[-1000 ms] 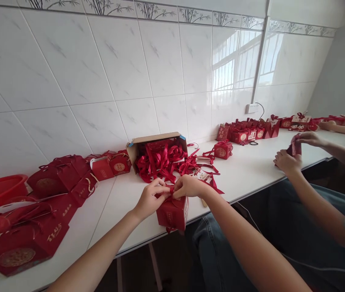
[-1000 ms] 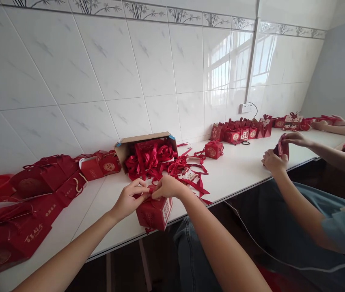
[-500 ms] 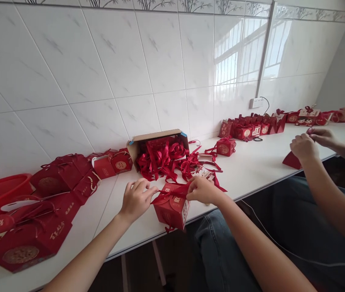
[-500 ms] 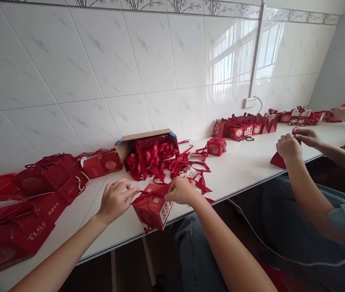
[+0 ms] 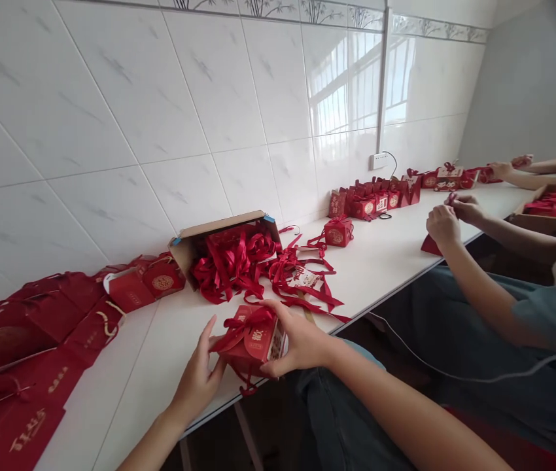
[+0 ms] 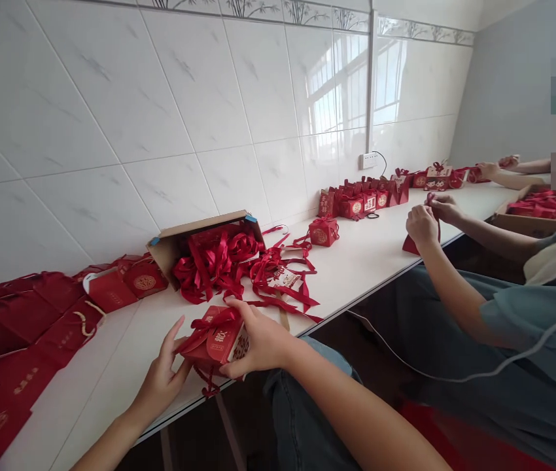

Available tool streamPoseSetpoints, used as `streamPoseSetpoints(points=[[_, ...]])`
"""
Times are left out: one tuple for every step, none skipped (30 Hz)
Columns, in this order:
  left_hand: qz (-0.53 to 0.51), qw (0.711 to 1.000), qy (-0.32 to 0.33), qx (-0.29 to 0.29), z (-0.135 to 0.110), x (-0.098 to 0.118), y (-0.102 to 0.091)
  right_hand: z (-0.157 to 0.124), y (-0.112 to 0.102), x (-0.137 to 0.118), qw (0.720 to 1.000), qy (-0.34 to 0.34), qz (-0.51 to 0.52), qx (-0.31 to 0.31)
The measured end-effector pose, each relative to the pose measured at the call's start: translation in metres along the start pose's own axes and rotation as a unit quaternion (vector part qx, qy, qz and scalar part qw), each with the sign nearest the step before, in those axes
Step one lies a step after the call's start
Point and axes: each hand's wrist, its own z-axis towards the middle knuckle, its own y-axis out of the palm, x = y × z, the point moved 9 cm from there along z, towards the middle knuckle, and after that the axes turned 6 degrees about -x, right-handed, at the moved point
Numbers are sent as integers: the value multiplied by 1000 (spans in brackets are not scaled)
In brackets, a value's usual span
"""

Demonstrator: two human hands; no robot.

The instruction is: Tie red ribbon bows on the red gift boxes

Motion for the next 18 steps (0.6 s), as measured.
streamPoseSetpoints(points=[[-34,999,-36,8,-2,-6,3,-2,-8,1,1000,5,-11,28],[-52,996,-64,18,-4,-11,6,-6,-21,4,998,14,-18,66],[-56,994,-88,25,-5,-16,8,-12,-39,11,992,38,-31,116],[-49,993,-107,28,-6,-21,11,-20,-60,21,980,75,-53,176],[-36,992,-121,24,-6,-26,13,-30,-83,33,960,121,-82,240],[-21,991,-129,19,-5,-30,16,-44,-107,46,925,180,-126,309],[-6,991,-132,15,-5,-34,18,-56,-126,58,891,226,-158,362],[8,991,-129,14,-4,-36,19,-66,-140,70,862,260,-178,396],[23,992,-122,16,-3,-37,19,-74,-150,82,837,293,-195,419],[37,993,-111,20,-2,-37,19,-80,-154,94,818,322,-206,429],[52,994,-98,23,-2,-35,19,-84,-154,107,806,349,-216,427],[67,994,-83,25,-1,-33,18,-86,-150,118,800,370,-227,413],[79,994,-68,26,-1,-30,19,-85,-144,128,801,384,-239,392],[88,994,-55,25,0,-28,19,-84,-137,136,805,392,-252,367],[93,994,-43,23,0,-26,19,-82,-129,142,810,398,-266,340],[94,995,-34,20,1,-24,20,-81,-123,146,813,402,-279,316],[94,995,-27,17,3,-23,20,-81,-118,150,814,407,-292,295],[91,995,-24,14,4,-22,20,-81,-116,152,813,412,-304,278]])
